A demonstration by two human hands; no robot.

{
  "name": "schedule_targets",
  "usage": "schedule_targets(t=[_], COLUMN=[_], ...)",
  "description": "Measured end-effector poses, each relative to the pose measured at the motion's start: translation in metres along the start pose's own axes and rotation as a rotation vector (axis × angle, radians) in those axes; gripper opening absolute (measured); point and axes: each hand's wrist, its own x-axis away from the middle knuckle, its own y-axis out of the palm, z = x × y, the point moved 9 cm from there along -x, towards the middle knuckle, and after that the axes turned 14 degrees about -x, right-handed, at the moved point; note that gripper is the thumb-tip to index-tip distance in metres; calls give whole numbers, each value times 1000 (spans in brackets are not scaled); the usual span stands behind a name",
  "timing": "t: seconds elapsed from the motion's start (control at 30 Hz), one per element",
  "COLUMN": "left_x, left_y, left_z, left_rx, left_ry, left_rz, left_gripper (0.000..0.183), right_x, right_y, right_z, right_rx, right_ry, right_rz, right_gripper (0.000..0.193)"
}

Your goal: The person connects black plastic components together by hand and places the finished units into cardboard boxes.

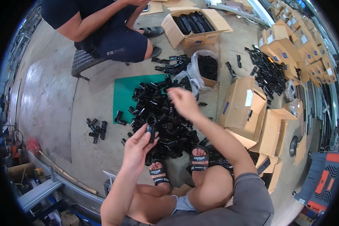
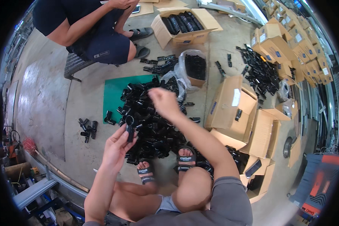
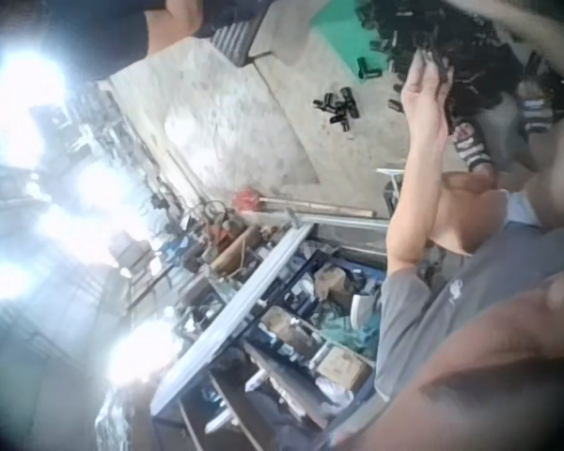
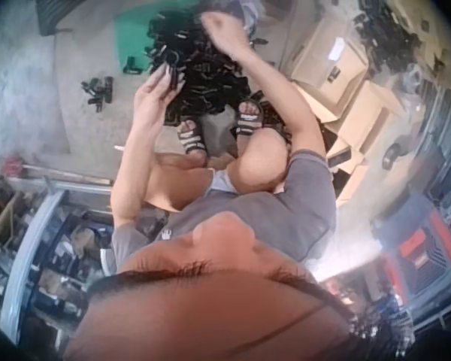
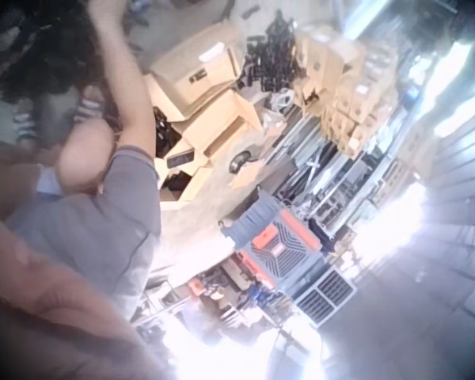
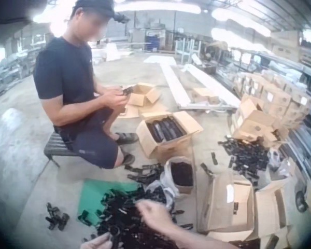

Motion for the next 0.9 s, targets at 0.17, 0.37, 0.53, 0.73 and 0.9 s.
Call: schedule_targets(t=[0.17,0.37,0.53,0.73,0.9], left_x=[-24,-44,-53,-48,-37], left_y=[0,-6,-6,-4,6], left_z=[0,7,15,31,46], left_rx=[28,94,163,194,229], left_ry=[-18,-25,18,109,228], left_rz=[-39,-33,-66,-68,-61], left_gripper=[52,51,50,48,49], right_x=[-70,-82,-86,-73,-30], right_y=[-67,-42,-43,-54,-34], right_z=[122,189,202,169,24], right_rx=[853,1214,1329,1056,258], right_ry=[45,-127,-86,-19,-93], right_rz=[-108,-197,-147,-26,-21], right_gripper=[19,13,12,11,18])
